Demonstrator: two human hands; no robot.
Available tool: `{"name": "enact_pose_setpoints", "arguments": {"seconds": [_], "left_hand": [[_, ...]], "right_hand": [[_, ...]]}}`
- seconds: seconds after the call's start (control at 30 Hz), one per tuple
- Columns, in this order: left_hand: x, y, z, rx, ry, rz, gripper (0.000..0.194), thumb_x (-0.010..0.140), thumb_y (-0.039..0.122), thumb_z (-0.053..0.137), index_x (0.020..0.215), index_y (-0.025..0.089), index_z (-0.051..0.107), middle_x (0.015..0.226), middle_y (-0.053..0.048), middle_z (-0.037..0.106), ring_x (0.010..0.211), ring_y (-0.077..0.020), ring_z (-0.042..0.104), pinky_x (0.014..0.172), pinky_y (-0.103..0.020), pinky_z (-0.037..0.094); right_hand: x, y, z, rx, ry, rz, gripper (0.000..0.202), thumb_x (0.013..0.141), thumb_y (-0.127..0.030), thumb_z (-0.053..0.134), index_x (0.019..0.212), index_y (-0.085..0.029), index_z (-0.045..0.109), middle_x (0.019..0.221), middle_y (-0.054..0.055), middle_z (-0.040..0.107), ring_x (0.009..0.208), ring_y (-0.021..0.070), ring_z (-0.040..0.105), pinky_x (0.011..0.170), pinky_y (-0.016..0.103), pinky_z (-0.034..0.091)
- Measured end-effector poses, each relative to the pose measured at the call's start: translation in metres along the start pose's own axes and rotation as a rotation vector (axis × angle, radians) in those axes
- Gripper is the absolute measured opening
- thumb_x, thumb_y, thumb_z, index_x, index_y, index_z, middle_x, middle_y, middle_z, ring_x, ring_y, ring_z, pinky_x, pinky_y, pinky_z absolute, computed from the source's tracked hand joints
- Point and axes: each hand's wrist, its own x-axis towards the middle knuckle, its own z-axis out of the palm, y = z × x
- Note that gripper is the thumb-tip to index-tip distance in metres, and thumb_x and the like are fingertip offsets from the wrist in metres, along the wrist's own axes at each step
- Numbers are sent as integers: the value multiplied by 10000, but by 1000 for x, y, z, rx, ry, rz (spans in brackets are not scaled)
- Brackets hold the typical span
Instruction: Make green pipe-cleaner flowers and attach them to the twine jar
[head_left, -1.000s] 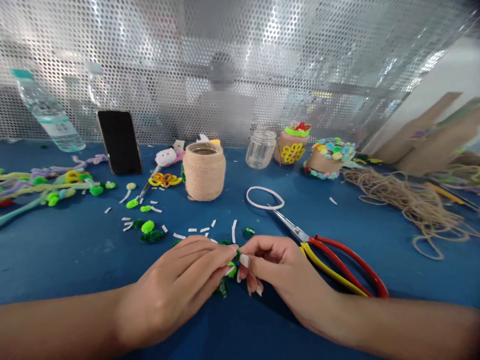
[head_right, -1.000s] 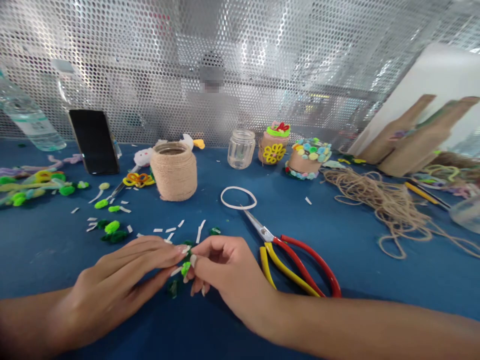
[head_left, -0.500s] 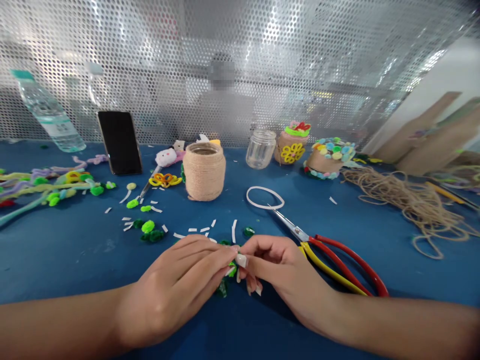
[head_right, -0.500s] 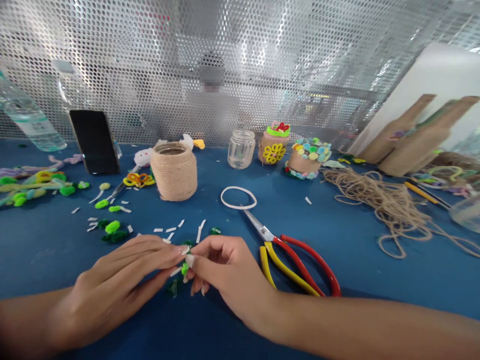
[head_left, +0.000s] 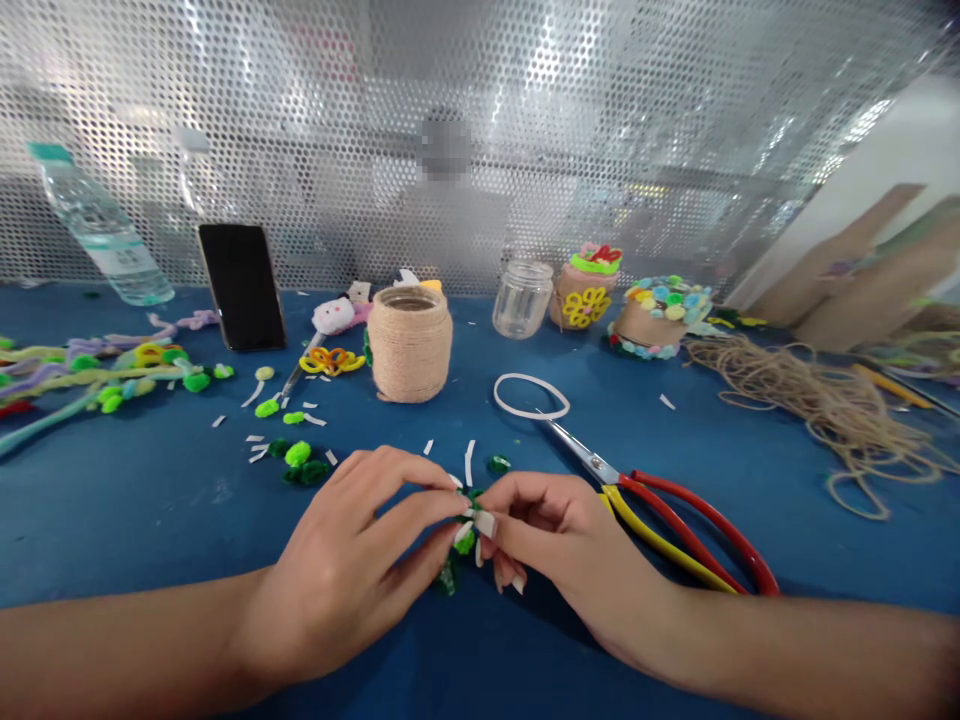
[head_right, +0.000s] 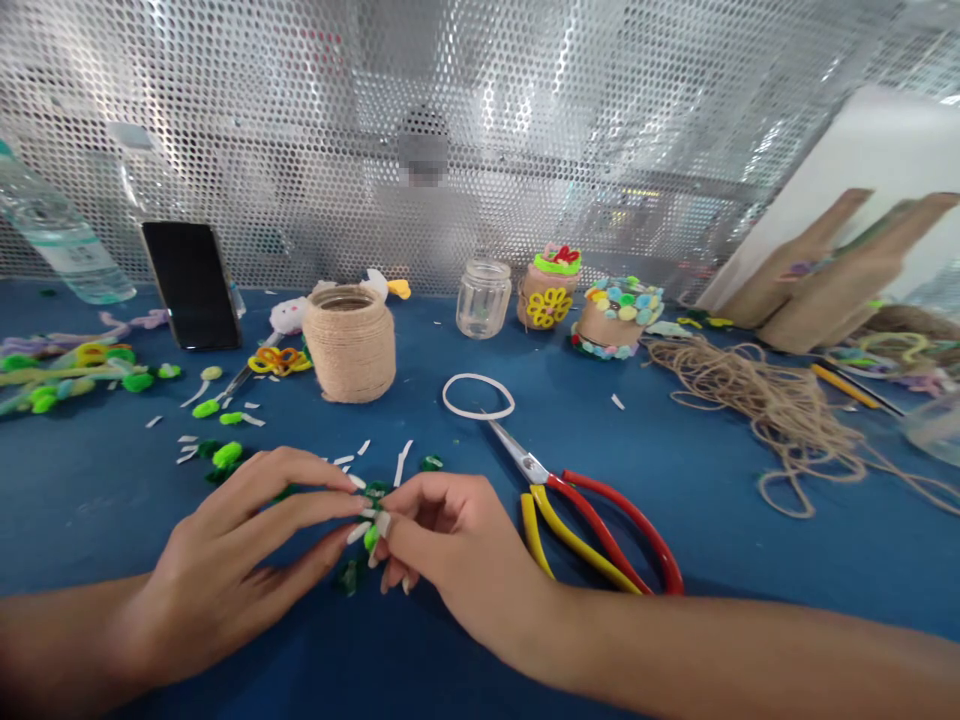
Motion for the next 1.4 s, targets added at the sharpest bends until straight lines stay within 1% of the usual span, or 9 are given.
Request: {"name": "enact_pose_setpoints", "arguments": {"seconds": [0.1,0.27,0.47,0.6,0.97,1.1,1.23,1.33,1.4], "left_hand": [[-2,-2,1,82,-1,39,156,905,165,510,954,211,651,981,-42,633,828,-148,617,720,-299,477],[-2,-3,2,83,-7,80,182,910,144,483,962,174,654,970,-59,633,823,-149,617,705,-298,475],[-2,-1,1,15,-30,64,159,881,97,503,945,150,638,946,-54,605,833,-139,591,723,-286,457],[0,1,0,-14,-14,63,142,866,84,511,886,151,634,904,-41,606,782,-126,584,698,-278,453],[-4,3,5,-8,5,43,148,794,55,546,724,175,598,822,3,586,705,-112,563,699,-298,422],[-2,5,3,-14,11,-3,162,783,50,538,705,178,599,795,13,577,686,-97,567,672,-268,430],[4,5,-1,-119,19,-86,161,788,57,550,704,173,623,810,5,566,675,-72,556,608,-197,445],[7,2,-1,-184,63,-142,159,774,43,561,700,167,627,814,2,549,683,-58,557,596,-154,450],[8,-3,-1,-184,97,-179,159,770,41,558,695,166,622,812,2,541,695,-61,558,618,-157,457]], "right_hand": [[0,1,0,-13,19,-1,111,707,-210,687,635,-154,624,526,-37,580,456,57,490,481,192,391],[1,2,-1,-2,18,-4,147,693,-250,729,645,-156,627,533,-37,574,467,62,492,482,196,391],[0,1,-1,-68,4,0,70,718,-148,650,654,-157,623,541,-32,592,480,62,510,495,186,391],[-1,1,-1,-107,5,7,89,717,-116,618,643,-165,604,526,-38,581,474,63,502,488,184,383],[-3,1,2,-142,-3,11,115,691,-131,673,615,-165,594,475,-60,553,444,54,486,458,163,368],[-2,1,2,-166,-8,1,98,703,-114,639,628,-165,601,491,-58,565,443,50,494,452,155,371],[-2,0,0,-157,3,-10,75,696,-135,642,634,-161,609,502,-54,564,445,49,492,462,157,385],[-2,0,-1,-172,21,-7,74,707,-165,641,638,-163,616,506,-45,571,453,57,499,467,165,390],[-1,0,-1,-187,34,-11,79,722,-189,638,648,-164,623,520,-38,584,457,61,504,472,172,395]]}}
